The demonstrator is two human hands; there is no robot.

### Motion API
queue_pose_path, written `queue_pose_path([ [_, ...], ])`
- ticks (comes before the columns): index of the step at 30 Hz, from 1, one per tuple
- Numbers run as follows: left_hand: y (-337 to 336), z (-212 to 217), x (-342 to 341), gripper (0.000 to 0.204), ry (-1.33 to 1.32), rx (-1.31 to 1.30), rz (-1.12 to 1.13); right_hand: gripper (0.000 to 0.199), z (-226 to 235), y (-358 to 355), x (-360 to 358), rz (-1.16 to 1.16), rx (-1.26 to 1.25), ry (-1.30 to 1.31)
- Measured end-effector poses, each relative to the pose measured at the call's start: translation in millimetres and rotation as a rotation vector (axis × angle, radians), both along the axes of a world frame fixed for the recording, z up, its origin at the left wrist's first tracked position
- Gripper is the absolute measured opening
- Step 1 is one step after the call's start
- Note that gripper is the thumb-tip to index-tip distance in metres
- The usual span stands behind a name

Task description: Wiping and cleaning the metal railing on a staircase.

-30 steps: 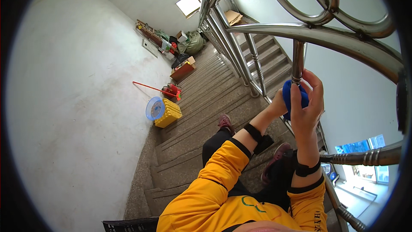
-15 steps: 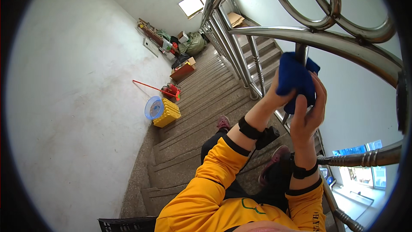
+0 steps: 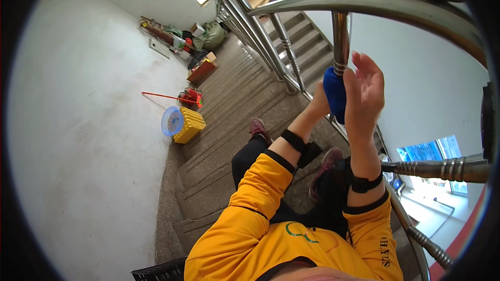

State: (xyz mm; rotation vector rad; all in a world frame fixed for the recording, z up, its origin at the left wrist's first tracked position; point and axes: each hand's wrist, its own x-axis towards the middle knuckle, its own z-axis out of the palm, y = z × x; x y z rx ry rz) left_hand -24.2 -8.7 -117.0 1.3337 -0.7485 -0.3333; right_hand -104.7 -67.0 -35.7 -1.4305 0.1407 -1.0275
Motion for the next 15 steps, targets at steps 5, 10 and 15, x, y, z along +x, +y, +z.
queue_pose_path([
  [5,2.3,-27.6,-4.6,0.028,0.214,0.025,0.02,0.042,6.3,3.4,-1.1,0.069,0.023,0.024],
  [10,10.1,-43.7,-9.8,0.024,0.038,0.164,0.096,0.042,9.5,8.2,-6.4,0.055,-0.146,0.114],
  [15,-3.9,31.6,-13.1,0.026,0.556,-0.431,-0.176,0.047,5.1,-1.3,-6.5,-0.284,-0.555,0.11],
])
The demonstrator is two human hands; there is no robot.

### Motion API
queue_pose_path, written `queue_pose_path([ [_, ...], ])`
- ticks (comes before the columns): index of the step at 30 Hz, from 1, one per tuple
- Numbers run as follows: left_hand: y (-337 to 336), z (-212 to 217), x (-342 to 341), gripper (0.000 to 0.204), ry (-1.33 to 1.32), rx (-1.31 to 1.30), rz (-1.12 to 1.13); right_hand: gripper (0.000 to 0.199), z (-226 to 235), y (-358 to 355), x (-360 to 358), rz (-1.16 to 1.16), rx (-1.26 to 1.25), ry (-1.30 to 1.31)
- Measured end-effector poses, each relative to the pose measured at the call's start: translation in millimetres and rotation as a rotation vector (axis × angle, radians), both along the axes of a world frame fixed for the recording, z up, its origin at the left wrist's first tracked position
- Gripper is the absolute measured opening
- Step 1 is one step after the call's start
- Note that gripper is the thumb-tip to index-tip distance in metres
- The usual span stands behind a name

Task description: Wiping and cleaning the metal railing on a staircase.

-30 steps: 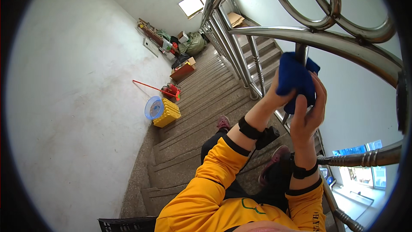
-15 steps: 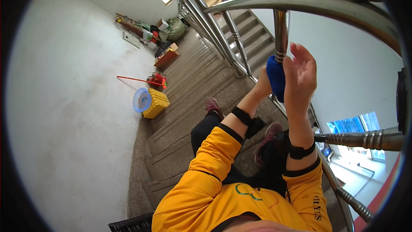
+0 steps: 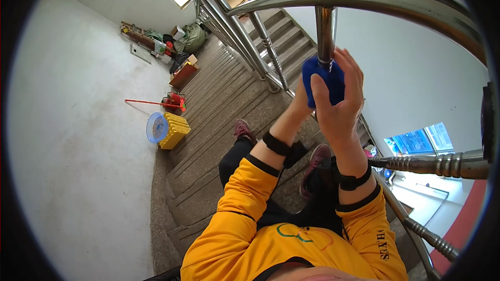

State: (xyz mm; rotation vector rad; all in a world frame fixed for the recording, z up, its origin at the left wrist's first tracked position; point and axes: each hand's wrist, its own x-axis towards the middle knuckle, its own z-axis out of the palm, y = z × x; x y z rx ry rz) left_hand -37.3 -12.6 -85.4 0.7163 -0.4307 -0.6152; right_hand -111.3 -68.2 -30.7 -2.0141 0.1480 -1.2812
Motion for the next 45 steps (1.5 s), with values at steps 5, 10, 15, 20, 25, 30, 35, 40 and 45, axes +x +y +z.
queue_pose_path([
  [5,13.6,28.7,34.6,0.04,-0.384,0.056,0.033,0.049,7.8,8.6,-1.3,0.152,0.14,-0.258],
  [10,8.8,16.8,27.4,0.034,-0.921,0.188,0.202,0.042,2.3,2.2,-1.5,0.211,0.281,-0.17],
  [15,3.4,-21.2,12.6,0.022,-0.359,0.414,0.176,0.045,-0.6,2.3,3.3,0.122,0.249,-0.116],
  [20,0.3,-31.6,11.8,0.027,-0.041,0.267,0.026,0.041,3.8,4.3,0.9,0.195,0.464,0.07],
  [25,8.4,-51.5,6.8,0.025,-0.508,0.699,0.161,0.041,-8.5,8.5,7.1,0.231,0.43,0.061],
  [30,18.4,-66.2,6.7,0.03,-0.275,0.471,0.126,0.041,-12.2,7.6,8.7,0.152,0.335,0.068],
  [35,44.9,-14.9,11.3,0.059,0.119,0.097,-0.12,0.041,-14.1,4.8,10.1,0.165,0.337,0.036],
  [40,78.9,36.5,22.8,0.05,0.02,-0.03,0.256,0.043,-6.5,14.2,10.1,0.22,0.393,0.017],
  [45,65.9,97.7,45.7,0.035,-0.776,0.261,0.54,0.047,-8.8,15.8,7.3,0.226,0.468,0.025],
])
